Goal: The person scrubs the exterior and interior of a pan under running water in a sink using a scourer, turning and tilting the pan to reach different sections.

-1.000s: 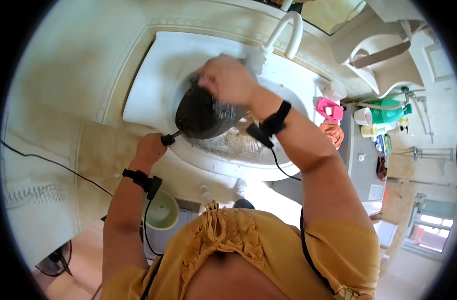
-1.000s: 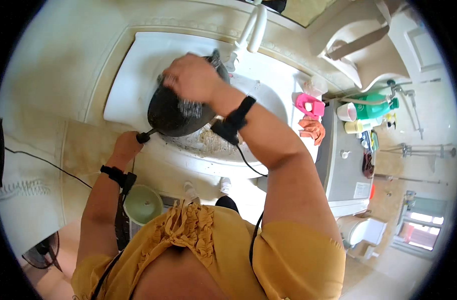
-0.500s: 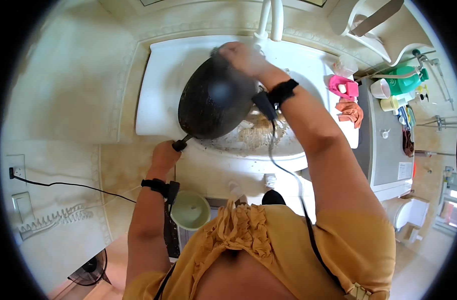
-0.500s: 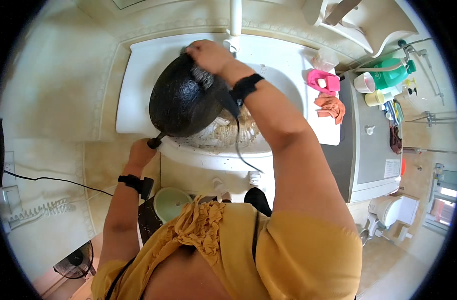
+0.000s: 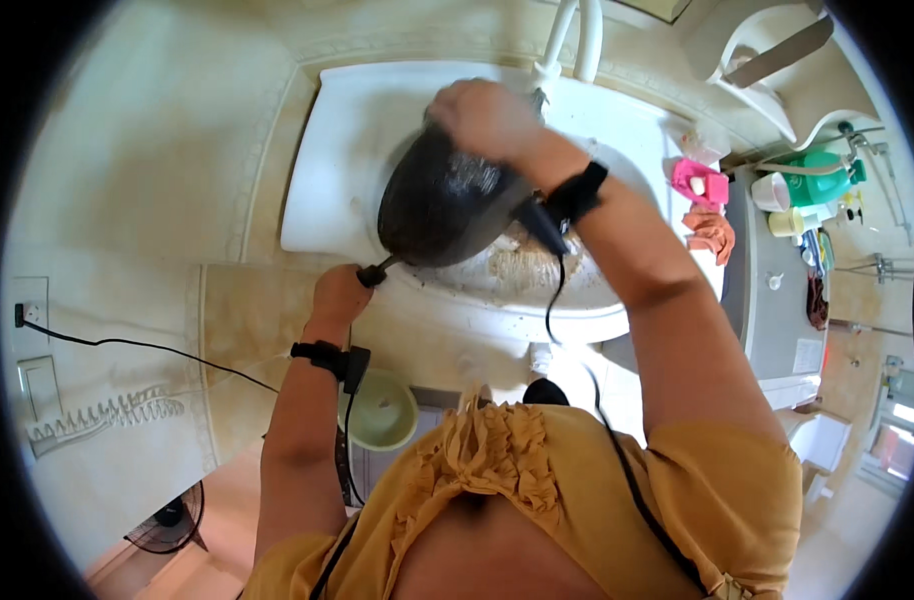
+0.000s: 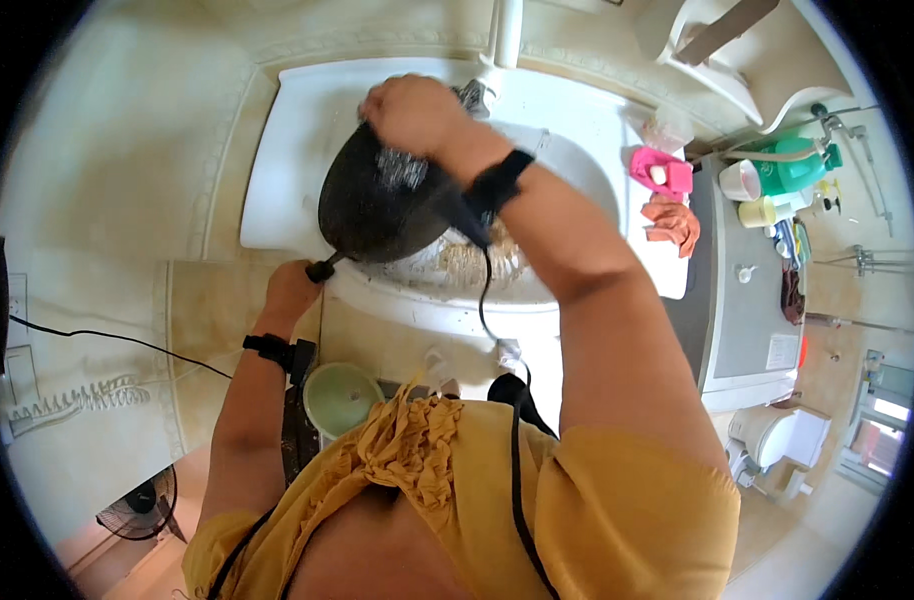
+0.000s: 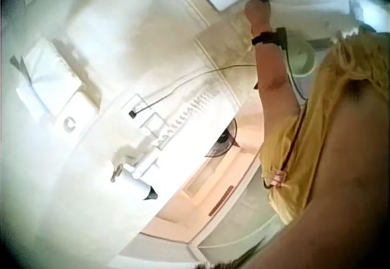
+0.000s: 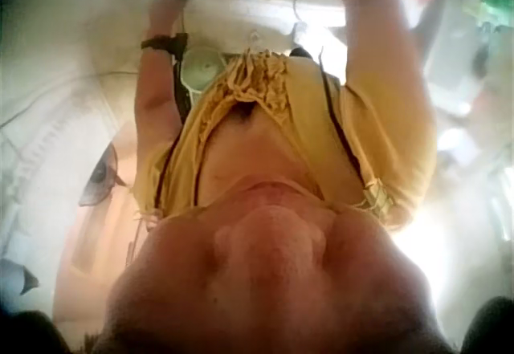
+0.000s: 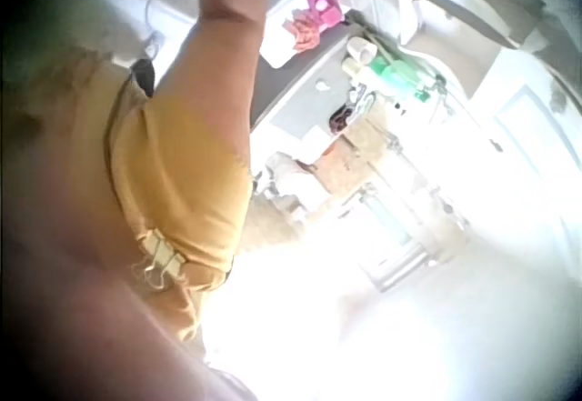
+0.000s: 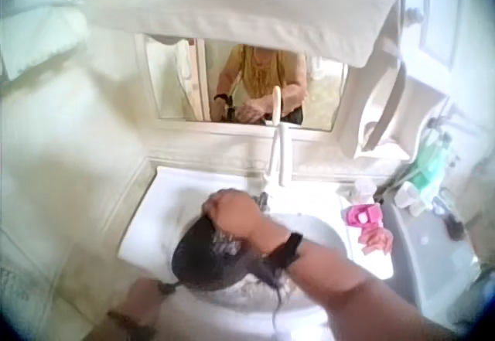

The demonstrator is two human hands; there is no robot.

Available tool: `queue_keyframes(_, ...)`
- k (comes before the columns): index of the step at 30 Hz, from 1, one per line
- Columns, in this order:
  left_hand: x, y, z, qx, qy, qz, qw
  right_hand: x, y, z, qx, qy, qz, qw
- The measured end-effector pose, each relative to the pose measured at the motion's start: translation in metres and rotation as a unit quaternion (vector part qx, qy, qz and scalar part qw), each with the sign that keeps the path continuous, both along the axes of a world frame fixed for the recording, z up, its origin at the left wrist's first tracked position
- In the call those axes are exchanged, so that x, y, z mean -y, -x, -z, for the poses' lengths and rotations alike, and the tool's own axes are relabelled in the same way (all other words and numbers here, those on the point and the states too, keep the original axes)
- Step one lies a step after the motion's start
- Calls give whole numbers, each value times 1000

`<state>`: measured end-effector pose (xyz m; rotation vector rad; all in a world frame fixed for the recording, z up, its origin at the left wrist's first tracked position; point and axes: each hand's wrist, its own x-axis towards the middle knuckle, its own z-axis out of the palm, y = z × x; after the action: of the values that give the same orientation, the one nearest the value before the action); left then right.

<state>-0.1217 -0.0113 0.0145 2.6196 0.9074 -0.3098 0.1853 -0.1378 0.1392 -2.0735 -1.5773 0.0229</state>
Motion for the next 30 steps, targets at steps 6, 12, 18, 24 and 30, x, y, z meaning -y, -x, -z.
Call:
queue_keyframes(6, 5, 11, 11, 3, -24, -11, 1000, -19, 113, 34, 283, 44, -231, 930)
queue_keyframes(12, 4, -6, -3, 26, 2, -9, 1000, -9, -12, 8, 230, 23, -55, 971)
queue_keyframes(18, -3, 6, 14, 6, -6, -5, 1000, -47, 147, 57, 332, 251, -272, 868)
queue_keyframes(24, -16, 10, 10, 26, -24, 23, 999, -25, 106, -33, 159, 282, -115, 939)
queue_keyframes(30, -15, 0, 3, 13, -20, 41, 999, -40, 145, 25, 319, 327, -213, 864)
